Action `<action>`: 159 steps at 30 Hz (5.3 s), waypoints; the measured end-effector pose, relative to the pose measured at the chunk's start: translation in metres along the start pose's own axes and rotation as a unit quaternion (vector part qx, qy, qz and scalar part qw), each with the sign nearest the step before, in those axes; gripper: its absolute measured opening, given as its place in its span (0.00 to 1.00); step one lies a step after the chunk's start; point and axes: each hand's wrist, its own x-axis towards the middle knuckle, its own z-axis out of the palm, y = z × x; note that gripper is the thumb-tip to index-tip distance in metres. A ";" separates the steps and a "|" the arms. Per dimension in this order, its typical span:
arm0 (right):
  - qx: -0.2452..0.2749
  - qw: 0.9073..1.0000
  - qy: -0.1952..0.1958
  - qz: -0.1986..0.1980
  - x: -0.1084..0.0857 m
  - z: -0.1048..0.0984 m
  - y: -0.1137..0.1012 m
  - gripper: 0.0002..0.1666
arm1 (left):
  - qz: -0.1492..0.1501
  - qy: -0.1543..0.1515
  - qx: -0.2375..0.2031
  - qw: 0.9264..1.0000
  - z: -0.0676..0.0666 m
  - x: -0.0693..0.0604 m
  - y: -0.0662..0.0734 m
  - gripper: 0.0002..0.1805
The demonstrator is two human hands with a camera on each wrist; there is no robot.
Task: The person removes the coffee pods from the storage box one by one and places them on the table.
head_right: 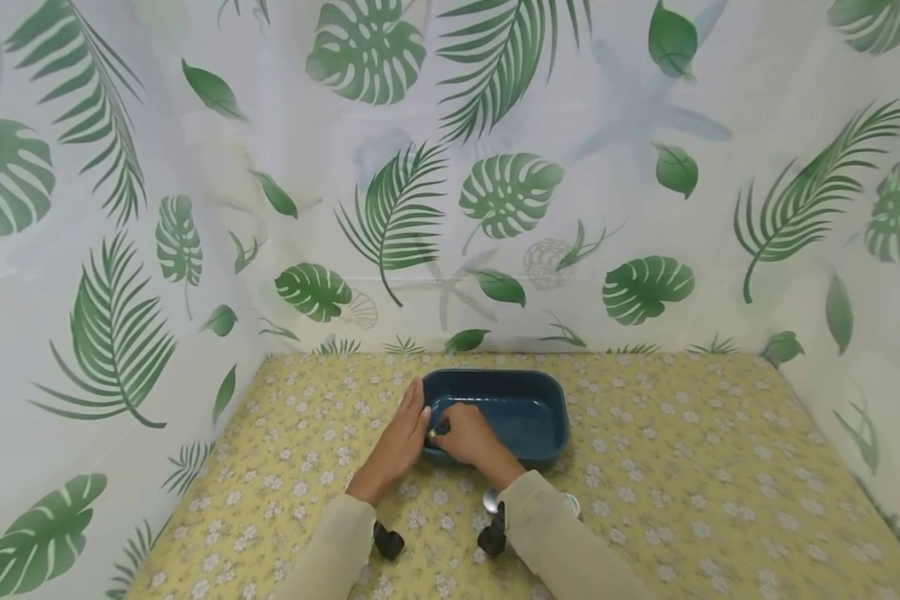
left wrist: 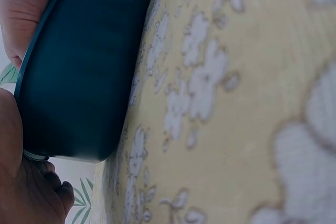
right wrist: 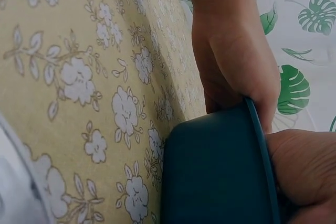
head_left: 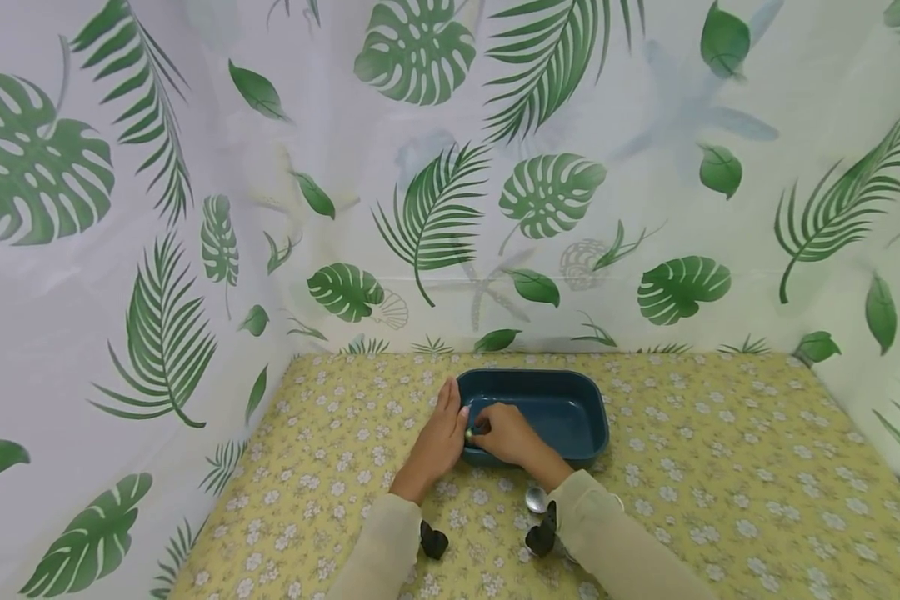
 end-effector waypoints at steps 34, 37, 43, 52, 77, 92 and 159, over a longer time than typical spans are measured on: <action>-0.014 0.999 -0.008 -0.034 0.012 0.009 -0.004 0.19 | 0.006 0.002 0.008 1.000 -0.001 0.000 0.001 0.33; -0.020 0.999 -0.006 -0.035 0.011 0.008 -0.006 0.19 | 0.004 0.002 0.007 1.000 -0.001 0.000 0.001 0.33; -0.020 0.999 0.003 -0.035 0.007 0.005 -0.006 0.18 | 0.004 0.002 0.001 1.000 0.001 0.001 0.002 0.33; -0.023 0.999 0.040 0.001 -0.003 -0.004 0.000 0.10 | -0.009 -0.009 -0.003 1.000 0.001 0.002 0.002 0.34; 0.035 0.995 0.086 0.020 -0.029 -0.022 0.000 0.19 | -0.010 0.001 0.001 1.000 -0.001 0.000 0.002 0.34; 0.034 0.993 0.112 -0.011 -0.050 -0.039 -0.002 0.21 | -0.013 0.001 0.001 1.000 0.000 0.001 0.003 0.34; 0.094 0.975 0.131 0.154 -0.195 -0.062 0.031 0.27 | -0.025 -0.007 -0.005 1.000 -0.005 0.001 0.007 0.34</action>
